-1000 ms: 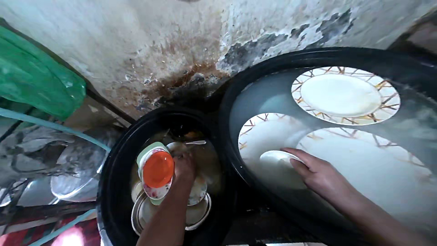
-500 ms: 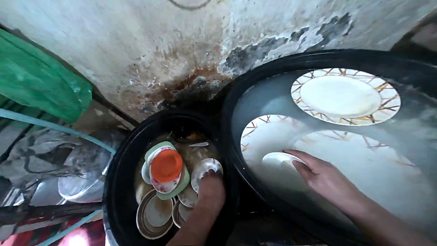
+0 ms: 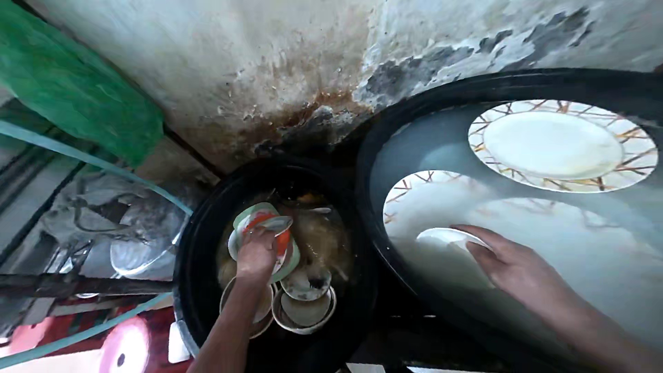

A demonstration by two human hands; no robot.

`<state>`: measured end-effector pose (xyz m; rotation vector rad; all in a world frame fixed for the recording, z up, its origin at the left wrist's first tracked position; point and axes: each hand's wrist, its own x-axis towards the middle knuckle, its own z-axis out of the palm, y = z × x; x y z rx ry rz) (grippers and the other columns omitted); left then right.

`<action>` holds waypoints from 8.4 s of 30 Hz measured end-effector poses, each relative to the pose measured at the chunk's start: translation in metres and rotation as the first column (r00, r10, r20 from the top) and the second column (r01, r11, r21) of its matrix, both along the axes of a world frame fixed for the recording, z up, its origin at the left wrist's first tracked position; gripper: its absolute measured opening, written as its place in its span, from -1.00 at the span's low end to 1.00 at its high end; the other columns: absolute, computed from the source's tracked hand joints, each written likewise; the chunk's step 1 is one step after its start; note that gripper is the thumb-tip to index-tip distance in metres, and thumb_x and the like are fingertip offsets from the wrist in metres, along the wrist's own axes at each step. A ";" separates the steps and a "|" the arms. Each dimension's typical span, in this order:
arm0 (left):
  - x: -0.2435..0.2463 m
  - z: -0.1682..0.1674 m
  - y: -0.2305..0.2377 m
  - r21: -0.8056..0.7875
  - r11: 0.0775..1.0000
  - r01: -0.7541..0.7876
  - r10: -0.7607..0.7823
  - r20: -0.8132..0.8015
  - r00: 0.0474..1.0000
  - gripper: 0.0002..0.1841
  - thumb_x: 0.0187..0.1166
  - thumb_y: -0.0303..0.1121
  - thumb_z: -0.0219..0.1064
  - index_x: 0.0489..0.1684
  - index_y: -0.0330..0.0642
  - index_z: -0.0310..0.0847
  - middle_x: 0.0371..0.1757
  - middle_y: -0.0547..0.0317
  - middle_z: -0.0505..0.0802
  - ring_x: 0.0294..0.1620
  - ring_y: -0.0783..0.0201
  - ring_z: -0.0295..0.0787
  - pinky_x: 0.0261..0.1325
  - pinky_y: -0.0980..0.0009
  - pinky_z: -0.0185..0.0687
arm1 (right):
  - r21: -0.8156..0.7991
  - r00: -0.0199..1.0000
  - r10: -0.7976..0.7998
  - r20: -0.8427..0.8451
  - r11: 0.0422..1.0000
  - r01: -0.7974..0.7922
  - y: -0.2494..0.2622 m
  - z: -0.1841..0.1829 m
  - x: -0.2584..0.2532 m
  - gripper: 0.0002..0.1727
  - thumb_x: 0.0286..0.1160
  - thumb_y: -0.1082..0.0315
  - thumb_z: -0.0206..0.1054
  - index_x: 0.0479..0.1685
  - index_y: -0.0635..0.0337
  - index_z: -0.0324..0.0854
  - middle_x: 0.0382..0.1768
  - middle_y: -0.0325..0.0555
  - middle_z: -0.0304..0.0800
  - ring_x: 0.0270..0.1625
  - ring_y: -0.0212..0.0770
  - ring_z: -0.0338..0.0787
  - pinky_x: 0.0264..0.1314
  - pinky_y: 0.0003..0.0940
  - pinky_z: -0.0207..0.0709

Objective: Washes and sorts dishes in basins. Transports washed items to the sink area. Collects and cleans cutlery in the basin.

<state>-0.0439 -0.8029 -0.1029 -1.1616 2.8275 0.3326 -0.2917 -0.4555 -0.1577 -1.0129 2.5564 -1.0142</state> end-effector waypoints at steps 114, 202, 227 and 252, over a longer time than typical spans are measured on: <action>0.107 -0.046 -0.026 0.440 0.641 -0.629 0.541 0.323 0.777 -0.50 0.78 -0.11 0.22 0.42 -0.40 0.56 0.42 -0.35 0.67 0.51 -0.18 0.57 0.56 -0.13 0.40 | -0.039 0.999 0.043 -0.009 0.998 -0.043 0.000 0.007 0.007 -0.57 0.64 0.44 0.10 0.42 0.27 0.64 0.25 0.27 0.79 0.24 0.32 0.79 0.24 0.46 0.53; 0.002 -0.027 0.053 0.647 0.699 -0.304 0.392 0.008 0.920 -0.45 0.85 -0.04 0.08 0.59 -0.30 0.44 0.37 -0.25 0.72 0.32 -0.09 0.73 0.41 -0.01 0.59 | -0.021 0.987 0.110 0.114 0.994 -0.108 0.006 0.018 -0.001 -0.56 0.62 0.54 0.08 0.43 0.46 0.57 0.33 0.44 0.69 0.39 0.33 0.71 0.46 0.26 0.50; -0.003 0.014 -0.038 0.789 0.490 -0.371 0.767 -0.189 0.613 -0.48 0.70 -0.56 0.16 0.67 -0.18 0.26 0.01 -0.27 0.76 -0.40 0.04 0.79 -0.38 0.17 0.77 | -0.016 0.980 0.129 0.149 0.992 -0.128 0.006 0.024 0.004 -0.56 0.65 0.52 0.08 0.47 0.40 0.57 0.36 0.39 0.70 0.41 0.29 0.72 0.49 0.23 0.49; -0.076 -0.061 0.049 0.409 0.900 -0.152 0.092 0.163 0.982 -0.35 0.73 -0.34 0.21 0.84 -0.16 0.13 0.78 -0.25 0.33 0.74 -0.22 0.30 0.74 -0.01 0.27 | -0.048 0.995 0.094 0.020 0.994 -0.093 0.006 0.009 0.004 -0.54 0.57 0.45 0.06 0.38 0.32 0.66 0.24 0.29 0.80 0.26 0.25 0.82 0.30 0.25 0.61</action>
